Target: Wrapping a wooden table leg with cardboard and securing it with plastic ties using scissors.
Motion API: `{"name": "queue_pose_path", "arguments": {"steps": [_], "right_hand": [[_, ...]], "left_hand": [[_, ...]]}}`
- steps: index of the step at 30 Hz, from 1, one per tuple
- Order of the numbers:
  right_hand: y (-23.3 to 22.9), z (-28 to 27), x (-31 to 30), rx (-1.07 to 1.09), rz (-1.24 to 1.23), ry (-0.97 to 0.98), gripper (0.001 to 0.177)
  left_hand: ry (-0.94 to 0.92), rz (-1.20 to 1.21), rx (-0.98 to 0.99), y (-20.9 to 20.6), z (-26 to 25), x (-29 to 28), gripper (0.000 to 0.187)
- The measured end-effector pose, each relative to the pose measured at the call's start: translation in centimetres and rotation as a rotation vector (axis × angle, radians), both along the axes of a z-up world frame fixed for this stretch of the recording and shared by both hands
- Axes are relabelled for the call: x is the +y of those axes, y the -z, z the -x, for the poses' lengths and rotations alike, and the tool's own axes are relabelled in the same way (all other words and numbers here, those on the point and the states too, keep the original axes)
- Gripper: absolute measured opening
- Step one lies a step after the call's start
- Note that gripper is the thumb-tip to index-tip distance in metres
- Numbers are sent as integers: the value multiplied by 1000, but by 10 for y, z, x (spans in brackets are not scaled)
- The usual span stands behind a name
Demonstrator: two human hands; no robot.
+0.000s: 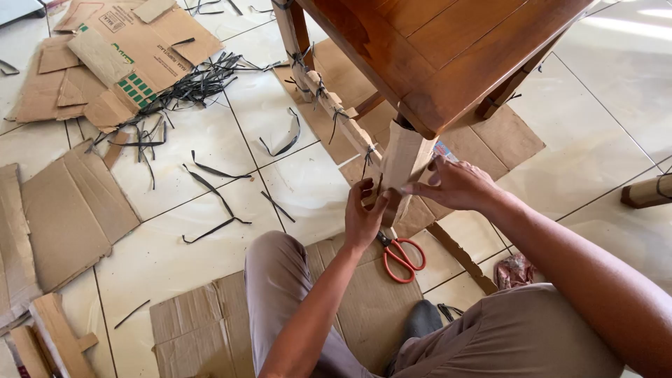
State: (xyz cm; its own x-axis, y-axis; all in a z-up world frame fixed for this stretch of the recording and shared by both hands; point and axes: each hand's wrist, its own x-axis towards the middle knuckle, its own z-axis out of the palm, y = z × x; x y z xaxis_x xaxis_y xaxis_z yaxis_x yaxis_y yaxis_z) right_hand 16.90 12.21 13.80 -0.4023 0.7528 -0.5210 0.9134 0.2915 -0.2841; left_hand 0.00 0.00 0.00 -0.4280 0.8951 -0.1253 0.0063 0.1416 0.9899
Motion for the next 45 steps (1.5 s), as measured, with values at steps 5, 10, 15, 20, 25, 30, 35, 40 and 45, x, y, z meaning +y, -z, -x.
{"name": "queue_pose_path", "arguments": {"steps": [5,10,15,20,25,30,35,40,45], "right_hand": [[16,-10,1,-238,106,-183,82],[40,0,1,-275,374,-292,54],[20,36,-6,-194,580,-275,55],[1,88,-22,-253,577,-376,56],[-20,148,-38,-299,381,-629,46],[-10,180,-43,-123,140,-684,55],[1,195,-40,-198,101,-701,58],[25,210,-28,-264,95,-740,59],[50,229,-18,-288,75,-804,56]], "left_hand": [[-31,22,-22,-2,27,-24,63],[-118,19,19,2,65,-61,44],[-264,-47,-68,12,100,-103,37],[-327,-168,-143,25,109,-125,28],[-357,-266,-171,22,113,-128,24],[-414,-310,-100,14,125,-131,21],[-528,-252,198,-6,162,-136,16],[-557,-102,252,7,196,-147,19],[-630,46,378,49,226,-173,21]]}}
